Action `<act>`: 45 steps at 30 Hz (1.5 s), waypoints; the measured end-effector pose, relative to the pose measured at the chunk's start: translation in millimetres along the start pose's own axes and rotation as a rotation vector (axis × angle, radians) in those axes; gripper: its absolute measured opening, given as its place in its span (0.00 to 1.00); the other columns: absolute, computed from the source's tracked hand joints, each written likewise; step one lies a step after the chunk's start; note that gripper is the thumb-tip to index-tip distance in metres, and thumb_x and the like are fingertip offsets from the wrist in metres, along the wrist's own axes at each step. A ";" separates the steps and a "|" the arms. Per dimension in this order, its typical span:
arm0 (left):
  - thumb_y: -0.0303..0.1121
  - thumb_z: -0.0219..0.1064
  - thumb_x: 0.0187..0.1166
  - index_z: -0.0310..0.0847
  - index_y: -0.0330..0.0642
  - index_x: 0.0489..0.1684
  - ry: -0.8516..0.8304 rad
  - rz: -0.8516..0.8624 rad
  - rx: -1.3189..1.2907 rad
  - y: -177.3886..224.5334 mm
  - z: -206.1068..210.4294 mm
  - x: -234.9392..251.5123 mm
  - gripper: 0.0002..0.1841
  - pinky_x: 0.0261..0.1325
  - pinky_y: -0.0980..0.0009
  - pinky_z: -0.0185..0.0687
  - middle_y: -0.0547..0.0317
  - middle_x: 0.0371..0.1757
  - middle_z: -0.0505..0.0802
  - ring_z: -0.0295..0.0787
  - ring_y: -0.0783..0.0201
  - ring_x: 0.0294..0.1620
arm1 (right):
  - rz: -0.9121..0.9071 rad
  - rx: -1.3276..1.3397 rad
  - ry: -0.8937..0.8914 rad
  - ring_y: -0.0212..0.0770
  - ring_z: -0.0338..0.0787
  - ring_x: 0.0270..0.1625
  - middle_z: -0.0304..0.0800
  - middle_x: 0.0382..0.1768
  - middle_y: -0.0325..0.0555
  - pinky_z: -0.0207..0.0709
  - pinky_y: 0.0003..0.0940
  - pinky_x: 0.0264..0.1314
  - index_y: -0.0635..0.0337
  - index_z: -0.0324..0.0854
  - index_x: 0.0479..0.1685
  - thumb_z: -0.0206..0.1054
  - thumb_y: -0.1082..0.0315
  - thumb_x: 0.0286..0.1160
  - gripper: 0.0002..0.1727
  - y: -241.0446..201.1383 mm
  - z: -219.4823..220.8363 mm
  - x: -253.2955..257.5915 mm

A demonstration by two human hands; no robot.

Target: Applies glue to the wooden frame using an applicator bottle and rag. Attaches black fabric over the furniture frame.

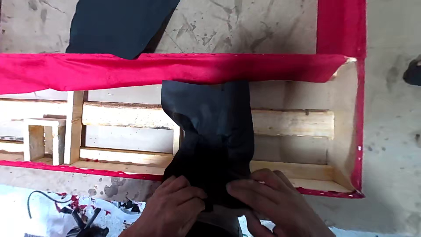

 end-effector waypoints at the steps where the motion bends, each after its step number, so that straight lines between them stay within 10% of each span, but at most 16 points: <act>1: 0.38 0.66 0.83 0.88 0.56 0.42 -0.019 0.005 -0.007 0.4 -1.1 0.0 0.04 0.55 0.68 0.81 0.72 0.58 0.94 0.87 0.66 0.55 | -0.025 0.012 0.008 0.43 0.85 0.59 0.93 0.56 0.30 0.75 0.46 0.56 0.36 0.85 0.66 0.61 0.59 0.80 0.18 -1.9 -9.1 13.8; 7: 0.41 0.69 0.82 0.91 0.47 0.42 0.032 -0.100 -0.209 -7.8 -27.9 14.5 0.09 0.65 0.63 0.86 0.61 0.52 0.95 0.90 0.64 0.59 | -0.110 -0.256 -0.255 0.47 0.90 0.41 0.88 0.38 0.42 0.86 0.46 0.37 0.49 0.89 0.44 0.62 0.72 0.76 0.10 -2.5 -2.9 86.3; 12: 0.47 0.57 0.89 0.92 0.59 0.53 -0.169 -0.577 -0.120 -7.0 -53.8 68.6 0.15 0.47 0.65 0.91 0.72 0.39 0.95 0.92 0.73 0.39 | 0.036 -0.286 -0.400 0.52 0.92 0.29 0.88 0.27 0.48 0.83 0.54 0.25 0.55 0.85 0.31 0.63 0.62 0.81 0.12 -8.9 13.8 91.2; 18: 0.27 0.57 0.88 0.85 0.33 0.49 -0.746 -0.287 0.143 25.7 -29.2 137.2 0.10 0.54 0.38 0.86 0.38 0.49 0.91 0.90 0.37 0.55 | 0.515 -0.046 -0.101 0.43 0.90 0.31 0.90 0.29 0.39 0.84 0.53 0.33 0.46 0.91 0.44 0.58 0.40 0.82 0.24 7.5 -28.4 29.9; 22: 0.21 0.67 0.76 0.90 0.37 0.40 -0.803 0.199 0.234 -9.3 -11.2 133.4 0.05 0.67 0.42 0.80 0.45 0.46 0.93 0.89 0.42 0.58 | 0.583 0.274 0.097 0.35 0.88 0.29 0.91 0.30 0.40 0.84 0.40 0.32 0.55 0.91 0.46 0.66 0.54 0.82 0.15 -12.5 -11.9 -30.1; 27: 0.23 0.78 0.65 0.92 0.48 0.48 -0.941 0.351 0.319 -27.1 -8.4 133.3 0.15 0.73 0.44 0.78 0.54 0.59 0.92 0.84 0.48 0.68 | 0.557 0.443 0.304 0.29 0.89 0.30 0.93 0.32 0.39 0.86 0.31 0.34 0.59 0.92 0.47 0.70 0.64 0.78 0.10 -29.5 22.0 -72.3; 33: 0.32 0.85 0.57 0.92 0.58 0.49 -0.930 0.543 0.363 -32.6 -4.3 138.5 0.19 0.62 0.48 0.84 0.61 0.53 0.91 0.88 0.54 0.57 | 0.863 0.822 0.356 0.33 0.81 0.21 0.84 0.23 0.35 0.77 0.35 0.24 0.55 0.90 0.47 0.61 0.40 0.81 0.26 -55.7 51.4 -70.9; 39: 0.36 0.82 0.62 0.91 0.53 0.47 -1.085 0.562 0.490 -28.5 -6.3 138.8 0.15 0.64 0.42 0.83 0.57 0.64 0.87 0.86 0.49 0.62 | 1.028 1.016 0.422 0.40 0.86 0.22 0.91 0.27 0.44 0.81 0.38 0.23 0.60 0.90 0.47 0.47 0.33 0.86 0.39 -82.7 96.6 1.0; 45: 0.41 0.71 0.77 0.85 0.65 0.72 -1.023 0.548 0.366 -39.3 -3.6 138.2 0.22 0.66 0.45 0.83 0.57 0.65 0.89 0.87 0.52 0.63 | 1.164 1.053 0.689 0.37 0.82 0.17 0.85 0.19 0.42 0.78 0.33 0.19 0.64 0.84 0.43 0.61 0.58 0.87 0.17 -82.0 106.4 -17.4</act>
Point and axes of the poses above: each hand's wrist, its own x-axis towards the middle knuckle, its own z-axis out of the palm, y = z × x, the point moved 1 cm from there along x, towards the middle knuckle
